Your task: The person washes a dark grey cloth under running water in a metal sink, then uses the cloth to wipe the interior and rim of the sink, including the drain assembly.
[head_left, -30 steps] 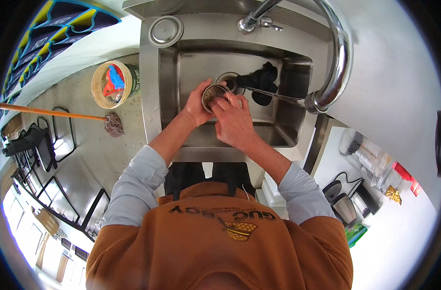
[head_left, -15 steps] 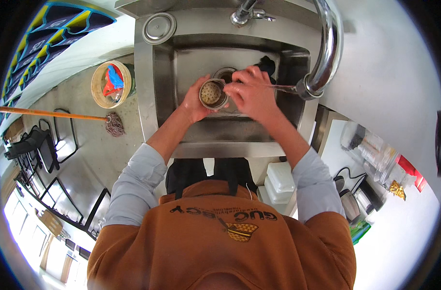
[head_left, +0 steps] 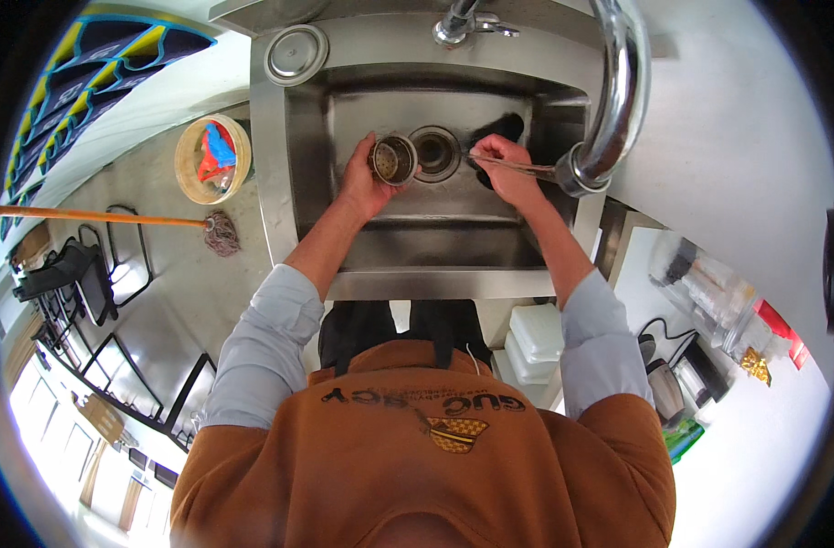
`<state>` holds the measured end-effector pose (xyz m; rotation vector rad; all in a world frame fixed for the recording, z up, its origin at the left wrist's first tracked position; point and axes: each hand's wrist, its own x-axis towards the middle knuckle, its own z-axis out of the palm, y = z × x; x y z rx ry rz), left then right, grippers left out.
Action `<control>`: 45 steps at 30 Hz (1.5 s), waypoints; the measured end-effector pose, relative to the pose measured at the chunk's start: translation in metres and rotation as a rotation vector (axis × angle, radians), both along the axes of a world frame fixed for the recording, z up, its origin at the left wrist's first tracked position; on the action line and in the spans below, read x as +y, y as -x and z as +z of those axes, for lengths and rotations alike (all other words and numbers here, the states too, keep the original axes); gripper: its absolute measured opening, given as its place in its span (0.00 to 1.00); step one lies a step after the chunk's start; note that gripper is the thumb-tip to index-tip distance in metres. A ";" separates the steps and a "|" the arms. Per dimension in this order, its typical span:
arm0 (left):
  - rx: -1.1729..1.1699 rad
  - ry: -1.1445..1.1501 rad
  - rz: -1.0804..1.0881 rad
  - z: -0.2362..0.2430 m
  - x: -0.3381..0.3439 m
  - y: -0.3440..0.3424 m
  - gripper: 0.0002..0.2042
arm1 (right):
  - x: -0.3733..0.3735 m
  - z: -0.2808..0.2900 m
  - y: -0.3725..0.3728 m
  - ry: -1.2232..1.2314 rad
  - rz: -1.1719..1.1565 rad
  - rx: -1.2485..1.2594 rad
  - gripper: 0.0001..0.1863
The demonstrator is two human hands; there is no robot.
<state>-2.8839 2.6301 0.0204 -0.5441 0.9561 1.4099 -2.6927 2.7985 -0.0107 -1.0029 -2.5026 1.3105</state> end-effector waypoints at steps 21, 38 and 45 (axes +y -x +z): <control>-0.116 -0.056 -0.127 0.025 0.011 -0.019 0.21 | -0.080 0.105 0.035 0.016 0.590 -0.184 0.36; -0.131 -0.019 -0.145 0.018 0.009 -0.015 0.22 | -0.079 0.107 0.042 -0.147 0.636 -0.301 0.38; -0.015 -0.056 -0.144 0.008 0.017 -0.016 0.21 | -0.082 0.094 0.049 0.033 0.333 -0.274 0.31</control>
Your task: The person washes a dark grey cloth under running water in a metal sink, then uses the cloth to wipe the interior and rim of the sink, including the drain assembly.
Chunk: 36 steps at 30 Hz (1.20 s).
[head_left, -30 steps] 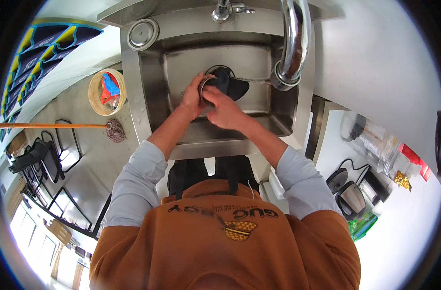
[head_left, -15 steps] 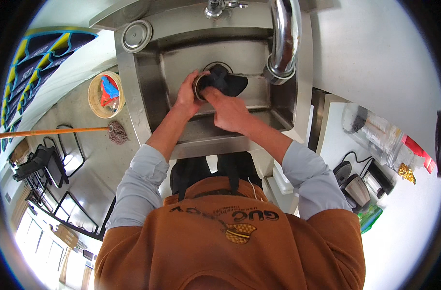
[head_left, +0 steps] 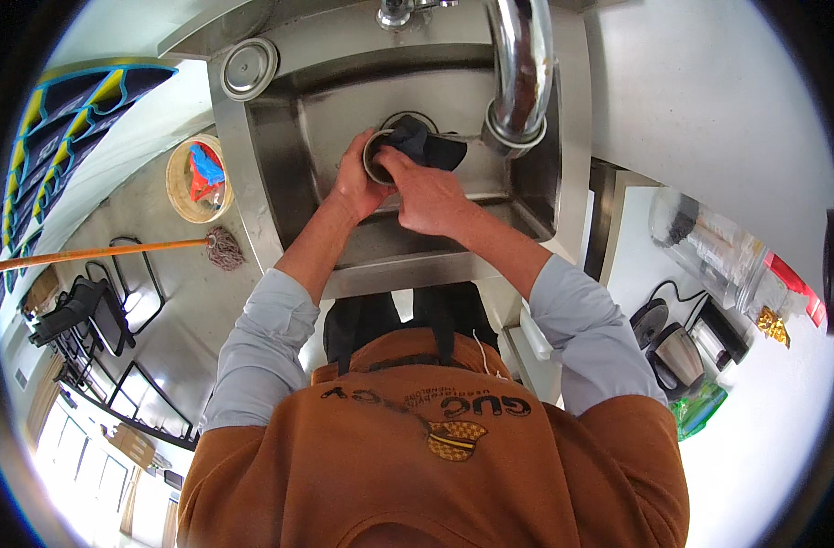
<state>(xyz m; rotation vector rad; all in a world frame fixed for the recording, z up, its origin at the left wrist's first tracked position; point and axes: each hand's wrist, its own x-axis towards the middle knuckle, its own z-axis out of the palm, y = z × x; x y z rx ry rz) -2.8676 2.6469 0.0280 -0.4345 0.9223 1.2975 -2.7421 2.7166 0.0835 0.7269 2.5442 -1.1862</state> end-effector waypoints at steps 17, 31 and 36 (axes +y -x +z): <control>-0.013 0.087 -0.010 0.004 -0.007 -0.016 0.20 | 0.004 -0.009 -0.012 -0.003 0.134 -0.001 0.27; 0.032 0.145 -0.091 -0.014 -0.020 -0.015 0.21 | 0.013 -0.012 -0.019 -0.124 0.217 0.025 0.28; 0.081 0.046 -0.091 -0.006 -0.012 -0.008 0.21 | -0.005 -0.007 -0.024 0.125 0.091 -0.020 0.29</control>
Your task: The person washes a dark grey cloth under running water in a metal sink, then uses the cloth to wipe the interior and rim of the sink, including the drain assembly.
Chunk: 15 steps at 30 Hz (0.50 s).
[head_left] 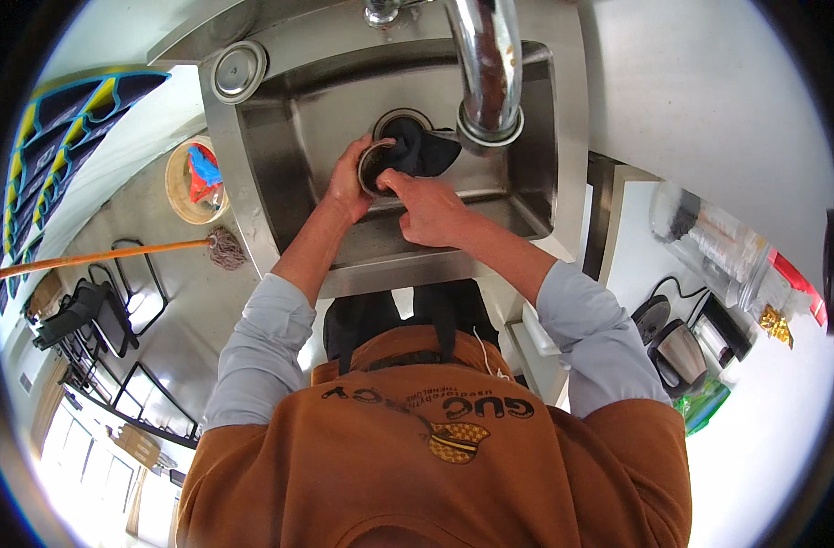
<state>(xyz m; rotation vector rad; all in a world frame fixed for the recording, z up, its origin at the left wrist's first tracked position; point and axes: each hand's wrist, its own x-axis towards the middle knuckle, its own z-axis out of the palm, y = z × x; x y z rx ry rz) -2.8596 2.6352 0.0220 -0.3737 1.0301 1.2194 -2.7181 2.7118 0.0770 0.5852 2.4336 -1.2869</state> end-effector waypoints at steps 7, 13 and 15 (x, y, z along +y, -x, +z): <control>0.016 0.113 -0.034 0.002 0.001 -0.007 0.20 | 0.007 0.005 0.006 -0.214 0.063 -0.003 0.31; 0.089 -0.039 -0.069 -0.003 -0.005 0.002 0.21 | -0.019 0.005 0.002 0.093 -0.166 0.041 0.29; -0.015 -0.006 -0.020 0.006 -0.003 0.000 0.21 | -0.017 0.008 0.007 0.166 -0.162 0.032 0.28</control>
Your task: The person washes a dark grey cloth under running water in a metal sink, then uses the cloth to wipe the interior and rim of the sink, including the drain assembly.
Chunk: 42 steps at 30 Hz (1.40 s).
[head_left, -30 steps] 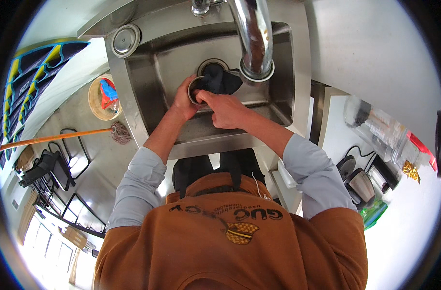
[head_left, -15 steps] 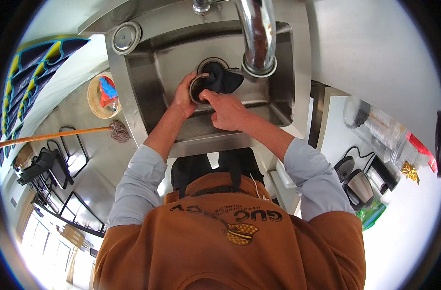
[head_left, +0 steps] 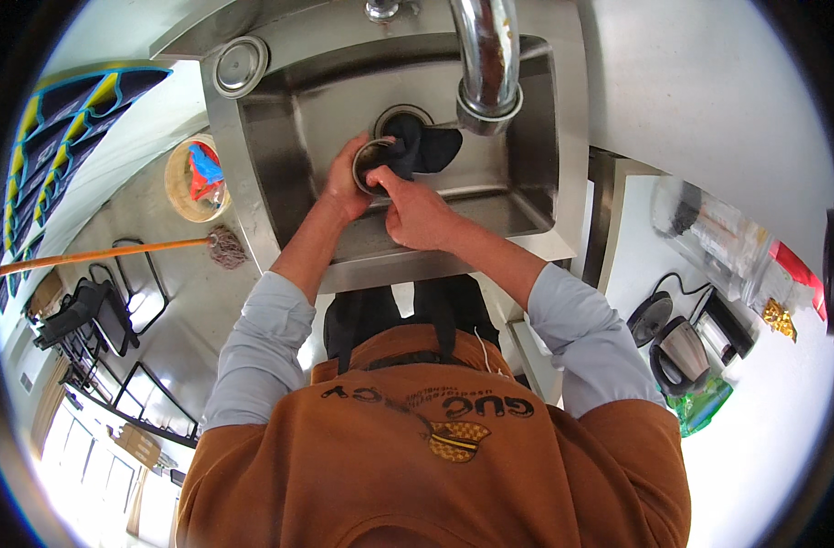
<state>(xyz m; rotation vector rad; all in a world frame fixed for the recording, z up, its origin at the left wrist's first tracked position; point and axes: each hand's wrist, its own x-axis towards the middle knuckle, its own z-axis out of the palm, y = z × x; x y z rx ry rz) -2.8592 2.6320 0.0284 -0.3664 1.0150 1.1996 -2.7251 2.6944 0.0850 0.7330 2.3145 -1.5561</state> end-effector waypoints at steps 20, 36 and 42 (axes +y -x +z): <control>-0.296 -0.363 0.166 0.010 0.019 0.016 0.23 | 0.045 -0.020 -0.056 0.686 -0.951 0.194 0.11; 0.272 0.039 0.182 0.021 0.037 -0.033 0.17 | 0.010 -0.007 0.011 -0.017 -0.430 0.039 0.33; 0.148 -0.033 0.211 0.000 0.023 -0.014 0.19 | -0.002 -0.008 -0.003 -0.239 -0.155 0.175 0.35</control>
